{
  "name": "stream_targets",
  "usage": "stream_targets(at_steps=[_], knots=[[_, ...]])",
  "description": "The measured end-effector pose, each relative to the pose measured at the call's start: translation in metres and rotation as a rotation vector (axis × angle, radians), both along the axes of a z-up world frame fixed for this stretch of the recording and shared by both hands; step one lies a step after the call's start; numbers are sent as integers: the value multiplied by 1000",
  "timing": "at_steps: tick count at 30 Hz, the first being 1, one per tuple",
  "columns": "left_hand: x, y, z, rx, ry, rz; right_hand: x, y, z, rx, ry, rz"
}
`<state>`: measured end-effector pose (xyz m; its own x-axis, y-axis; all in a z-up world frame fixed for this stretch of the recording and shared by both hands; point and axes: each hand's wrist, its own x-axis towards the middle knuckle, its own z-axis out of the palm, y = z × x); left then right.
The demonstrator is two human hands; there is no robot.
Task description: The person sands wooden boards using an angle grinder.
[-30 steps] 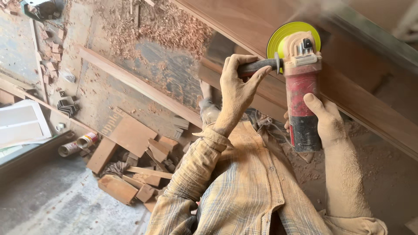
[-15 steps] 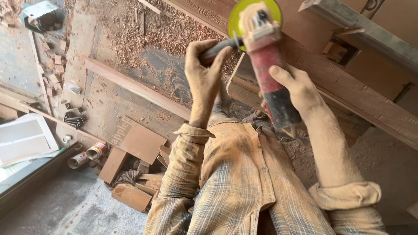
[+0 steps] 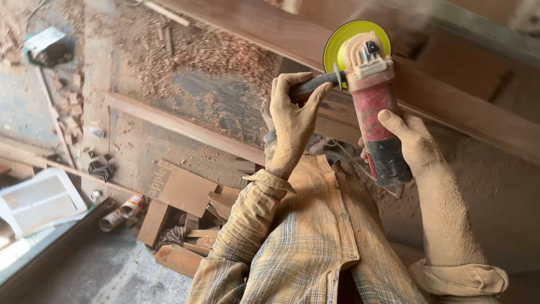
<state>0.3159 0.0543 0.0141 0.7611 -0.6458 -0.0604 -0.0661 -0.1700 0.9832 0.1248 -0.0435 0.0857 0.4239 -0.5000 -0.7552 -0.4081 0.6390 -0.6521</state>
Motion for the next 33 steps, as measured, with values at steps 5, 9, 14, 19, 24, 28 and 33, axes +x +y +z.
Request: stream_targets(at_steps=[5,9,14,19,24,28,33], knots=[[-64,-12,5,26,33,-62,-73,-1,-5,-10,8,-45],[-112,-21,1,-17,93,-112,-126,-3,-10,-14,-27,-70],[-168,-36,-11,44,17,-182,-189,-9,-13,-33,-26,-101],[-216,-50,-31,73,17,-243,-241,-7,-17,-58,-3,-152],[-249,-60,-28,41,-37,-346,-275,-2,-11,-26,59,-242],[-248,-59,-10,30,64,-325,-269,6,-3,-16,117,-328],[-200,-46,2,36,48,-214,-221,2,-3,-66,54,-219]])
